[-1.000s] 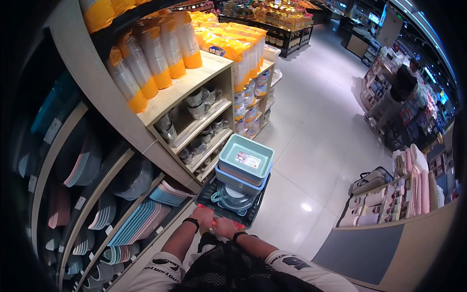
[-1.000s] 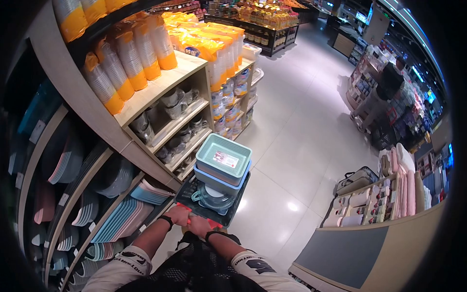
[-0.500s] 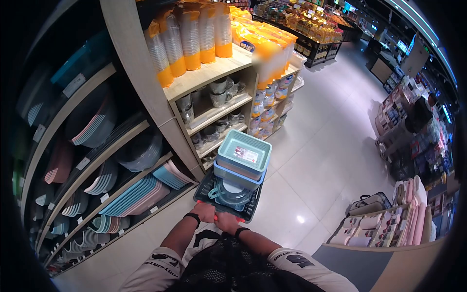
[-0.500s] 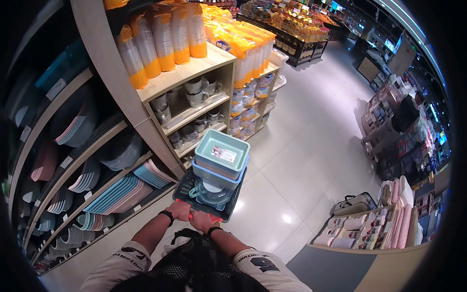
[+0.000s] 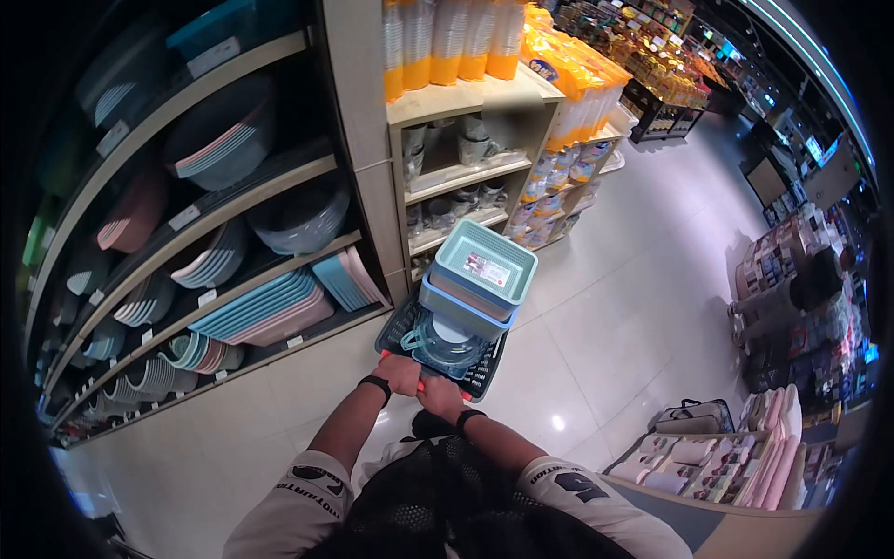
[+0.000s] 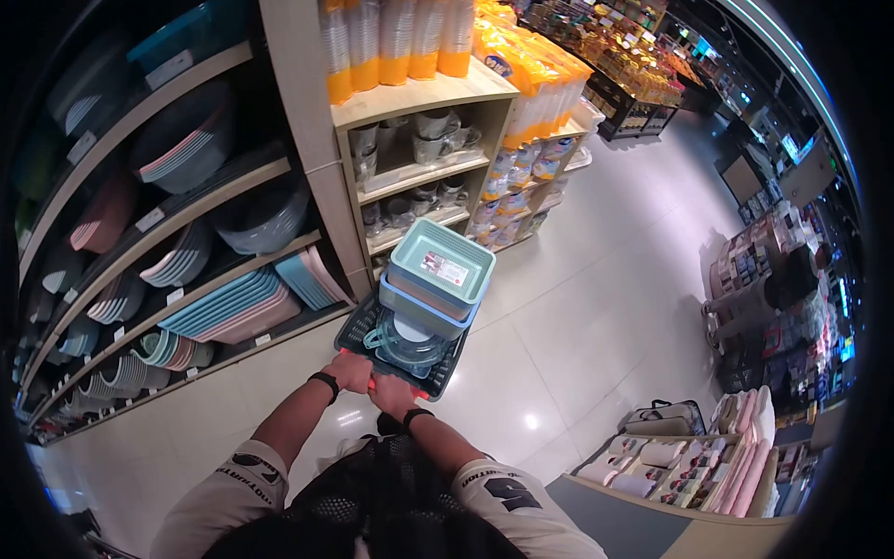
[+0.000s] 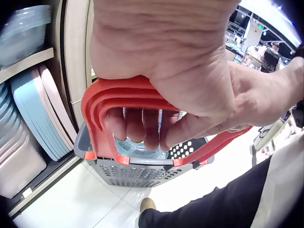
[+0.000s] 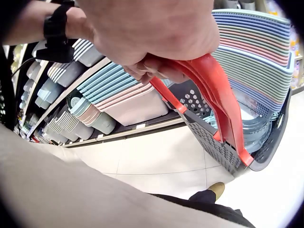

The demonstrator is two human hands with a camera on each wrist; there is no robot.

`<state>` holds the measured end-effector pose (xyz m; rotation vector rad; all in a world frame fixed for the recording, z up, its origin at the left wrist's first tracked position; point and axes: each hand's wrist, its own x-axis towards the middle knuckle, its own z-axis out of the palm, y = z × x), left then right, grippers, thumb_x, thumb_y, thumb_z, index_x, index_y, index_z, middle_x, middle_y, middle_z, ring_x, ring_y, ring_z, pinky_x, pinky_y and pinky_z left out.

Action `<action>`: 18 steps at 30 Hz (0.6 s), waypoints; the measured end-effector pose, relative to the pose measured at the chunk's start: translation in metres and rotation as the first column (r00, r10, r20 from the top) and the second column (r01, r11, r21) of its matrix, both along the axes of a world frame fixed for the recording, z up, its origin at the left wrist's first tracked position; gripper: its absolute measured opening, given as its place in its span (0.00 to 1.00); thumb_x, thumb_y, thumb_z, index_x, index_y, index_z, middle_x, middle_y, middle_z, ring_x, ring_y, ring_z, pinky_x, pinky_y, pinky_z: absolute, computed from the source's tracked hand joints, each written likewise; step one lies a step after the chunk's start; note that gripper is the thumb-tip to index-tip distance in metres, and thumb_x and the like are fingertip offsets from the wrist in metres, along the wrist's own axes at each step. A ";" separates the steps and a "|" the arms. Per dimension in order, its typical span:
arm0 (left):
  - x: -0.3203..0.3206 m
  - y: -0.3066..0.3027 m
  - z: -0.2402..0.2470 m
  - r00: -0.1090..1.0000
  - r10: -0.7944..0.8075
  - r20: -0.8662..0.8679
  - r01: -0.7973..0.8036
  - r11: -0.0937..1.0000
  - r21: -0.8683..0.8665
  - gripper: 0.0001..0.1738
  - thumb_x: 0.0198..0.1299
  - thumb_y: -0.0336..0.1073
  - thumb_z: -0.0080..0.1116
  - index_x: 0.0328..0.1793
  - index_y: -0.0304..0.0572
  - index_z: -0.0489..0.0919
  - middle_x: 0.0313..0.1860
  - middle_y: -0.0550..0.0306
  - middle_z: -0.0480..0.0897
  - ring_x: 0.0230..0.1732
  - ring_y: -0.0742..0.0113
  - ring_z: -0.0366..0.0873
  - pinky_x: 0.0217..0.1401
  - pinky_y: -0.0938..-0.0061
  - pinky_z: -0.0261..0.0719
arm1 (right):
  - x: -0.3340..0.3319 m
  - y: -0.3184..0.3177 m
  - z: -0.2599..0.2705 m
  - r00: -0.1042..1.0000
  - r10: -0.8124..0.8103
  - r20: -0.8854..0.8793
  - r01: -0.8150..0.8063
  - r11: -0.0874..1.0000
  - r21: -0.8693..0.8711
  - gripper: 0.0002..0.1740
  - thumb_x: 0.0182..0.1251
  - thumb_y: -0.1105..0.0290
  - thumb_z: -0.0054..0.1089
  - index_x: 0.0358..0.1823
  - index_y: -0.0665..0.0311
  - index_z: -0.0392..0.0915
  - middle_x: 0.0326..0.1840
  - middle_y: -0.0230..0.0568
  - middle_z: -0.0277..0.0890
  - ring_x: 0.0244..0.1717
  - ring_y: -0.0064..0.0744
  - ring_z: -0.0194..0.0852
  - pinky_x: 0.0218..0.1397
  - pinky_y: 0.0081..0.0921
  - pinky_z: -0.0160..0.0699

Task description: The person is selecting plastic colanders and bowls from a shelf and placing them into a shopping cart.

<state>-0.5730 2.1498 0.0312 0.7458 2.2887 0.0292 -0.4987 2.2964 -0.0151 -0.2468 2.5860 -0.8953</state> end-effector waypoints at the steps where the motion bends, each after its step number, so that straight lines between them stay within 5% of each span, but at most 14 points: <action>1: 0.006 -0.002 -0.004 1.000 0.006 -0.009 -0.006 1.000 -0.001 0.17 0.48 0.41 0.63 0.41 0.40 0.89 0.44 0.41 0.89 0.48 0.47 0.89 0.51 0.56 0.87 | 0.004 -0.001 0.000 1.000 0.027 0.010 -0.027 1.000 0.009 0.18 0.67 0.57 0.58 0.52 0.59 0.80 0.42 0.59 0.86 0.45 0.63 0.85 0.50 0.56 0.84; 18: 0.099 -0.012 -0.012 0.959 0.284 -0.011 -0.282 0.957 0.067 0.18 0.47 0.42 0.67 0.44 0.43 0.90 0.46 0.45 0.90 0.49 0.47 0.89 0.52 0.55 0.87 | 0.063 0.007 0.004 0.978 0.209 -0.020 -0.208 0.977 0.049 0.20 0.62 0.56 0.61 0.51 0.58 0.82 0.39 0.59 0.85 0.43 0.64 0.84 0.49 0.57 0.83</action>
